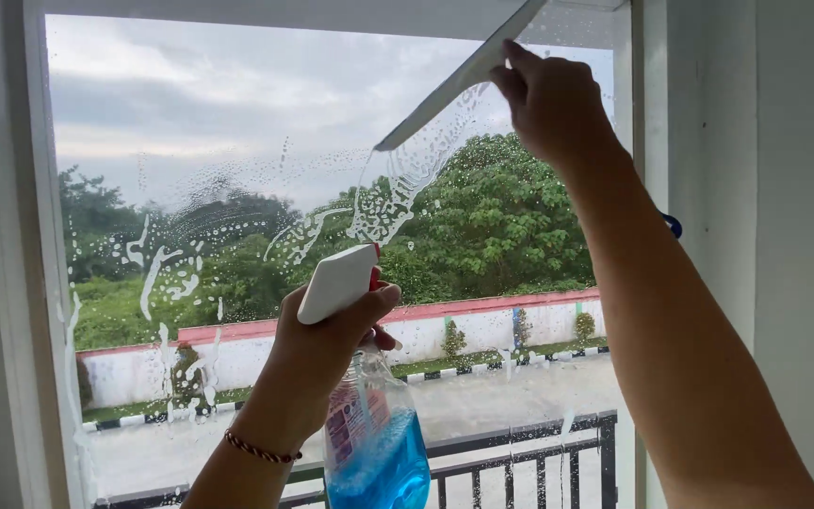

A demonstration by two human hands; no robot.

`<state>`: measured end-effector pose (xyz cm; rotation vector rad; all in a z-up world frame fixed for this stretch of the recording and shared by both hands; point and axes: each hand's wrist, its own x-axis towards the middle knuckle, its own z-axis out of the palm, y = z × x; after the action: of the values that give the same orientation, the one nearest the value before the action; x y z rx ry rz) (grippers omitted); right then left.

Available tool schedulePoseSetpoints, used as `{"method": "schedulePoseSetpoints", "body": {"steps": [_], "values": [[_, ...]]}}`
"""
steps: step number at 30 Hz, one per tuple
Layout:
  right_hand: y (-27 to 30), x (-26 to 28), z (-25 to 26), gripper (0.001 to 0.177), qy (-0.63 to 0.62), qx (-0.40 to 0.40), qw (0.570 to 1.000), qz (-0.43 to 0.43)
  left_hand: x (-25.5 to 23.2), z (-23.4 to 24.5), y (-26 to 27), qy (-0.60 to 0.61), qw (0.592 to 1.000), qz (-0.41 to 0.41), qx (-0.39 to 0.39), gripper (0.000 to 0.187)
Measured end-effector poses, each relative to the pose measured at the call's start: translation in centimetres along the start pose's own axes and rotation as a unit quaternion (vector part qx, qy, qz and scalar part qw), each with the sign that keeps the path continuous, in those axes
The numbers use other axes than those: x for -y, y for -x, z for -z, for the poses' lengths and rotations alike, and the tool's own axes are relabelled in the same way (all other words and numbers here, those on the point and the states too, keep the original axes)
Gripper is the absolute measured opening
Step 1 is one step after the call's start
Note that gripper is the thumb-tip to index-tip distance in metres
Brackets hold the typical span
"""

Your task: The person is cleaning the glass window panes using a spray bottle filled with blue cleaning liquid and a hand-held squeegee.

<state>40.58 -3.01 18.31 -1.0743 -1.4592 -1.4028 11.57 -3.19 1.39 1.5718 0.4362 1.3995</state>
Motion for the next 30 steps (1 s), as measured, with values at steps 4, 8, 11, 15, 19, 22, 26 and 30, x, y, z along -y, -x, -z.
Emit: {"method": "schedulePoseSetpoints", "body": {"steps": [4,8,11,15,19,22,26,30], "values": [[2.9,-3.3,2.0,0.042,0.037,0.002,0.997,-0.07,0.9,-0.1,0.5,0.027,1.0,-0.002,0.015,0.036],[5.6,1.9,3.2,0.048,0.008,0.082,0.989,-0.121,1.4,-0.3,1.1,0.025,0.999,0.033,0.014,0.036],[3.1,3.5,2.0,0.051,-0.019,0.094,0.992,-0.088,0.9,-0.6,1.9,0.019,0.998,0.058,0.012,0.044],[-0.5,-2.4,2.3,0.038,0.034,0.04,0.996,-0.073,1.1,-0.4,2.3,0.028,0.999,0.043,0.011,0.05],[7.0,-4.8,6.0,0.042,0.034,0.098,0.986,-0.132,2.4,-0.1,2.8,0.05,0.996,0.076,0.009,0.045],[13.5,-1.1,6.1,0.047,0.063,0.139,0.978,-0.141,3.4,0.0,3.4,0.041,0.996,0.074,0.027,0.039],[14.6,6.4,5.0,0.048,0.016,0.171,0.983,-0.066,4.6,-0.7,4.5,0.045,0.993,0.1,0.041,0.038],[8.0,4.9,4.2,0.052,0.007,0.16,0.986,-0.035,5.2,-1.8,4.8,0.03,0.993,0.093,0.069,0.035]]}}
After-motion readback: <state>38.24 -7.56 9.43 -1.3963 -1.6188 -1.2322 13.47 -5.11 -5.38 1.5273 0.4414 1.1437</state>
